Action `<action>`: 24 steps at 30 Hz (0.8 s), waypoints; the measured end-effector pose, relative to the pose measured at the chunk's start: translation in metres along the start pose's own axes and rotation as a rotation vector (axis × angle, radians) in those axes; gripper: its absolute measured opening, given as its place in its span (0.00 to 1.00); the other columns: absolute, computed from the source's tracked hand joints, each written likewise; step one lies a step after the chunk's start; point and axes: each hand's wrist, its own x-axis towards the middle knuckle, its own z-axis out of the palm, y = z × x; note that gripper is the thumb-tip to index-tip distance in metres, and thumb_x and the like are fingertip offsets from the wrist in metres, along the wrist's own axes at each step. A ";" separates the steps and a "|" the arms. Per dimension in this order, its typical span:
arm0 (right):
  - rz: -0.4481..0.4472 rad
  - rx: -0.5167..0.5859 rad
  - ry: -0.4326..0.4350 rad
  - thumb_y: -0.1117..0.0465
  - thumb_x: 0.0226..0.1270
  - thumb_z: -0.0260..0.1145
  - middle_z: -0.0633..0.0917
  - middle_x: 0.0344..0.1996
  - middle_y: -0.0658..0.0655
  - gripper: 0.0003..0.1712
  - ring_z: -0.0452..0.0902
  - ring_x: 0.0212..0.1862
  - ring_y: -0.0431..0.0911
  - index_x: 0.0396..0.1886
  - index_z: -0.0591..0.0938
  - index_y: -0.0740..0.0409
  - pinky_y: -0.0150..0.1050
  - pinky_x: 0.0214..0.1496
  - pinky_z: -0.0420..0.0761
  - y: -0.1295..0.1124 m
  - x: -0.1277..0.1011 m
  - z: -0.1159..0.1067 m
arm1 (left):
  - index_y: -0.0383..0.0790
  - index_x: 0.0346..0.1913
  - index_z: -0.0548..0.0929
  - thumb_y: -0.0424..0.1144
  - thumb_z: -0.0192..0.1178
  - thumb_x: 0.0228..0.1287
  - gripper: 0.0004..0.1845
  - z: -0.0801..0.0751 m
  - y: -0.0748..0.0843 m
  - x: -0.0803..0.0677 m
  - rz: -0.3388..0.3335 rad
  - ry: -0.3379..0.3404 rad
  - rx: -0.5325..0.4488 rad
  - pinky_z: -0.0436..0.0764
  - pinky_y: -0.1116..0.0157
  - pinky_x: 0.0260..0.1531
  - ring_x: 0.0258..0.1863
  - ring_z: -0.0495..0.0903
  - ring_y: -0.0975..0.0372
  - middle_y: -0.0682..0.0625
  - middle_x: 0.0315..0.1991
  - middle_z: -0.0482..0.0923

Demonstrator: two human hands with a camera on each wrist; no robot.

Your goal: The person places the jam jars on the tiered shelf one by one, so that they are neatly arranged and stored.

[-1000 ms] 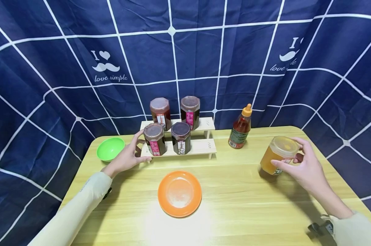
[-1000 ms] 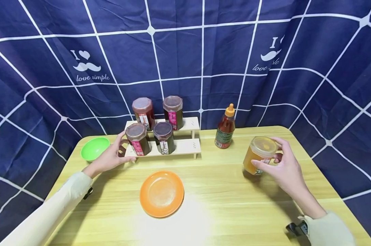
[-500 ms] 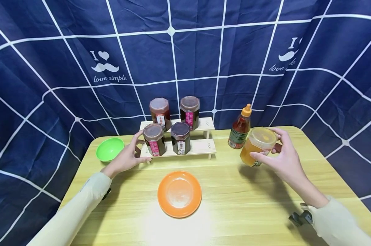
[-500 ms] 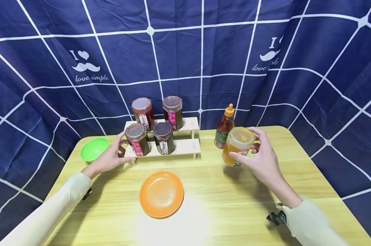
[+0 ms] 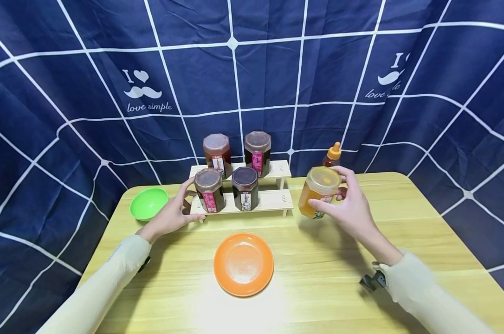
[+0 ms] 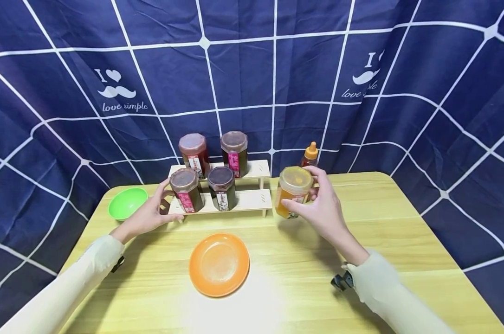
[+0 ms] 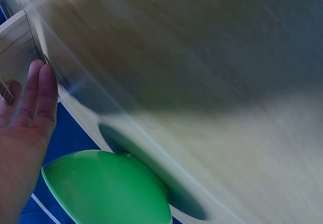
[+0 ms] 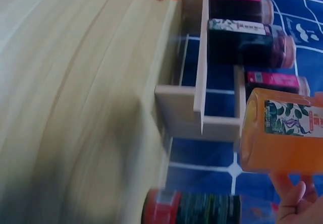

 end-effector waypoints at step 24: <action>-0.003 0.049 -0.029 0.51 0.51 0.92 0.79 0.59 0.57 0.54 0.77 0.48 0.55 0.75 0.72 0.45 0.49 0.50 0.75 -0.001 0.031 0.079 | 0.55 0.88 0.47 0.37 0.84 0.62 0.63 0.001 -0.004 0.001 -0.003 0.006 -0.018 0.85 0.49 0.49 0.42 0.88 0.54 0.34 0.65 0.80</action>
